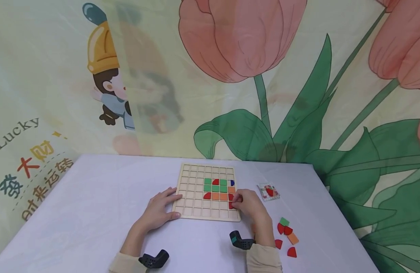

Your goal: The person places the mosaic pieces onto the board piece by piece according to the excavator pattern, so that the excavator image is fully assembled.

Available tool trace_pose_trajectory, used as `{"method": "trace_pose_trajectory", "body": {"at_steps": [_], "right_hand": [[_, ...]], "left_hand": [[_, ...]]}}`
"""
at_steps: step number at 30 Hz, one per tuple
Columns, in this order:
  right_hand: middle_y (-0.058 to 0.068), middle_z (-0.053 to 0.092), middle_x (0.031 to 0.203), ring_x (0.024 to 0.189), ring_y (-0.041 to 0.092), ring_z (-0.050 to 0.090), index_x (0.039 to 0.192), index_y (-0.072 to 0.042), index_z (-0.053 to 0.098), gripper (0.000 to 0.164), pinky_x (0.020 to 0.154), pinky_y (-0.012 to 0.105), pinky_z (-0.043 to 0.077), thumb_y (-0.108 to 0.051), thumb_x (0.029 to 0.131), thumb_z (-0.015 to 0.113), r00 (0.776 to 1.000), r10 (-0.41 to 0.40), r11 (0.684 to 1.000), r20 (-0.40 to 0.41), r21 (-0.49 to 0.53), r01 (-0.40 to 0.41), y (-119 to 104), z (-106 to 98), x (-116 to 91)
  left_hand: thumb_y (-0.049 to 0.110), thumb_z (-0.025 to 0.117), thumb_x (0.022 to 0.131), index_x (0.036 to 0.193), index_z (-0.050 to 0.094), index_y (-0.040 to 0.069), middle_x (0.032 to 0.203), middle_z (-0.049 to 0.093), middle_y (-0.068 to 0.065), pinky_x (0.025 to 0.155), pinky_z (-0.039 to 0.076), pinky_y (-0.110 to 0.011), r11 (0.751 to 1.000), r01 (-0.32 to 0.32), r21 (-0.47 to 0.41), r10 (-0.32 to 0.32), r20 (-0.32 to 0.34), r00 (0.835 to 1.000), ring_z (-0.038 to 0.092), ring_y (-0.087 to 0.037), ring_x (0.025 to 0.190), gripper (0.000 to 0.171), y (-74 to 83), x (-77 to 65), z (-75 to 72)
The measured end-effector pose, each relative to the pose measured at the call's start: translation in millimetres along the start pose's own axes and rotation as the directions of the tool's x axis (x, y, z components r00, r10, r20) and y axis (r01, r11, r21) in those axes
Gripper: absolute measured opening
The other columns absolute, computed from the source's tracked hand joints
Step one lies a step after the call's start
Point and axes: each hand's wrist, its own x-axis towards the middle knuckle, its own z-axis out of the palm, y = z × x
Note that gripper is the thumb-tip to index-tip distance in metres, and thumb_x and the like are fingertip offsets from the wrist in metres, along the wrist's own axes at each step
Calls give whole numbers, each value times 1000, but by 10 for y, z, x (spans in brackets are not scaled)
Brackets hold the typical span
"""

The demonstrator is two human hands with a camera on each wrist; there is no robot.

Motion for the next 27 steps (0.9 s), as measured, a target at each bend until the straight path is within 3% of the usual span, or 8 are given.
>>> {"method": "trace_pose_trajectory", "body": {"at_steps": [7,12,14,19,22,27], "right_hand": [[6,51,79,78,19,48,95,-15,62,28,61,28,44,-15,74,81,983,102,995,150,-34,-98,244,-333,-211],[17,59,106,96,30,50,100,-17,61,41,73,47,54,-22,67,85,946,219,975,238,-87,-204,420,-416,-277],[19,59,110,99,33,49,100,-16,61,41,73,48,54,-23,67,85,938,242,970,247,-75,-230,450,-403,-277],[10,56,92,86,25,49,96,-14,61,33,64,32,48,-20,72,82,959,214,977,188,-57,-207,431,-313,-229],[9,52,86,82,22,48,96,-13,62,26,62,28,44,-20,77,78,980,167,986,112,-33,-164,399,-257,-166],[9,51,85,80,21,47,102,-14,63,25,59,26,43,-20,82,74,991,123,992,50,-10,-123,398,-202,-102]], "left_hand": [[28,76,75,127,60,14,147,44,-10,118,17,-53,1000,-15,-4,15,-2,1000,29,-30,143,56,34,20,-15],[28,76,75,126,61,14,147,44,-10,118,18,-53,1000,-8,1,8,-4,1000,30,-30,142,56,44,16,-19],[28,76,75,127,61,14,147,44,-10,118,17,-53,1000,0,1,0,0,1000,29,-30,143,56,44,9,-20],[28,77,75,127,60,14,147,44,-9,118,17,-52,1000,6,0,-6,6,1000,29,-30,143,56,41,-7,-26],[28,77,75,128,60,15,147,43,-8,118,17,-52,1000,14,-6,-14,5,1000,28,-30,143,57,39,-4,-25],[30,76,75,128,60,17,149,42,-7,119,16,-52,999,31,-13,-31,16,999,27,-29,144,57,35,5,-16]]}}
